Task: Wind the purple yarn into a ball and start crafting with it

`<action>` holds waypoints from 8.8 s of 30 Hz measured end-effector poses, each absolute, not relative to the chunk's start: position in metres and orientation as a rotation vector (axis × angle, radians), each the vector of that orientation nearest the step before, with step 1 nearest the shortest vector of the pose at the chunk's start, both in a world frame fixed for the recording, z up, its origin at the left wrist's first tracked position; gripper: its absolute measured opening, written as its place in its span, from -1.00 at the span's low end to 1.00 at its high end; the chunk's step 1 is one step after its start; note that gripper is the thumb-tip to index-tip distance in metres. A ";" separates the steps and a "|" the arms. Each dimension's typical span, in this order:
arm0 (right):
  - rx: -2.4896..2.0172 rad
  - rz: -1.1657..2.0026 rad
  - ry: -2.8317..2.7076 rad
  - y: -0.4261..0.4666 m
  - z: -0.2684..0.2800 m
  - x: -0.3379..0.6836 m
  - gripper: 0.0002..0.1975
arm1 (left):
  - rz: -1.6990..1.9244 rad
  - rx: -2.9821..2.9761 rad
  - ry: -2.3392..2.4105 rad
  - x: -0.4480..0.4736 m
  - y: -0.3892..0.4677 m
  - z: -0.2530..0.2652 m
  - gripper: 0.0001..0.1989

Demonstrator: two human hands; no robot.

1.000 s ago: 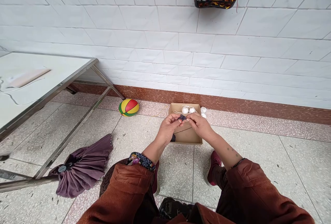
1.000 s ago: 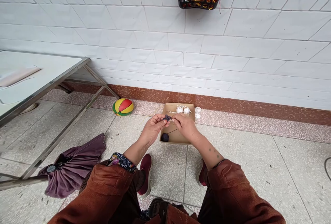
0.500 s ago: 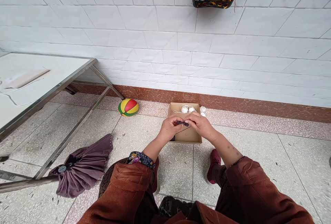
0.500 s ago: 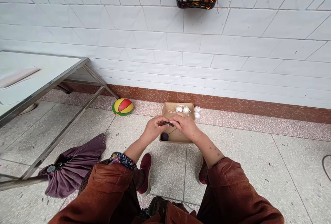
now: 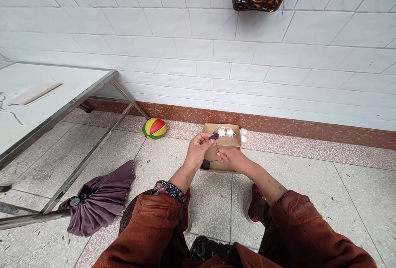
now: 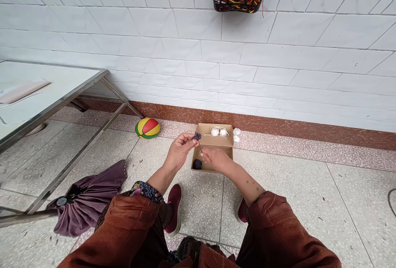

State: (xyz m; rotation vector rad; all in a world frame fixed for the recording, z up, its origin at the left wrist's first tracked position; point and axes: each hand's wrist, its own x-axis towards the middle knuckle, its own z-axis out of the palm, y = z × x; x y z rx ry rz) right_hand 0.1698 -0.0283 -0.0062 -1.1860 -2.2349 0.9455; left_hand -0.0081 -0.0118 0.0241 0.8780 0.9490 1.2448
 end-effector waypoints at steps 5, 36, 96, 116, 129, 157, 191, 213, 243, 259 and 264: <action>-1.101 0.629 -2.422 -0.037 0.013 0.173 -0.81 | 1.271 1.066 1.129 -0.012 -0.005 0.019 -0.74; -1.088 0.431 -1.983 -0.025 0.036 0.192 -0.76 | 1.040 1.611 1.107 -0.013 -0.015 0.030 -0.88; -1.144 0.609 -1.917 -0.017 0.022 0.176 -0.75 | 1.000 1.109 0.795 -0.016 -0.031 0.038 -0.72; -1.227 0.631 -1.873 -0.018 0.030 0.189 -0.79 | 0.841 1.231 0.824 -0.012 -0.030 0.037 -0.75; -0.997 0.714 -2.101 -0.033 0.037 0.175 -0.78 | 1.101 1.282 1.049 -0.018 -0.017 0.033 -0.74; -1.120 0.770 -1.795 -0.015 0.040 0.179 -0.79 | 0.843 1.276 0.801 -0.021 -0.026 0.039 -0.75; -1.189 0.800 -2.071 -0.031 0.011 0.163 -0.79 | 1.199 1.002 0.851 -0.019 -0.013 0.037 -0.70; -1.248 0.722 -2.042 -0.031 0.014 0.167 -0.81 | 1.069 1.224 0.857 -0.016 -0.021 0.041 -0.73; -1.205 0.808 -2.120 -0.032 0.009 0.161 -0.83 | 1.160 1.228 0.988 -0.015 -0.021 0.040 -0.76; -1.151 0.701 -1.880 -0.018 0.038 0.185 -0.75 | 0.936 1.575 0.953 -0.013 -0.029 0.039 -0.90; -1.221 0.793 -1.905 -0.013 0.013 0.178 -0.78 | 0.988 1.235 0.872 -0.015 -0.028 0.040 -0.75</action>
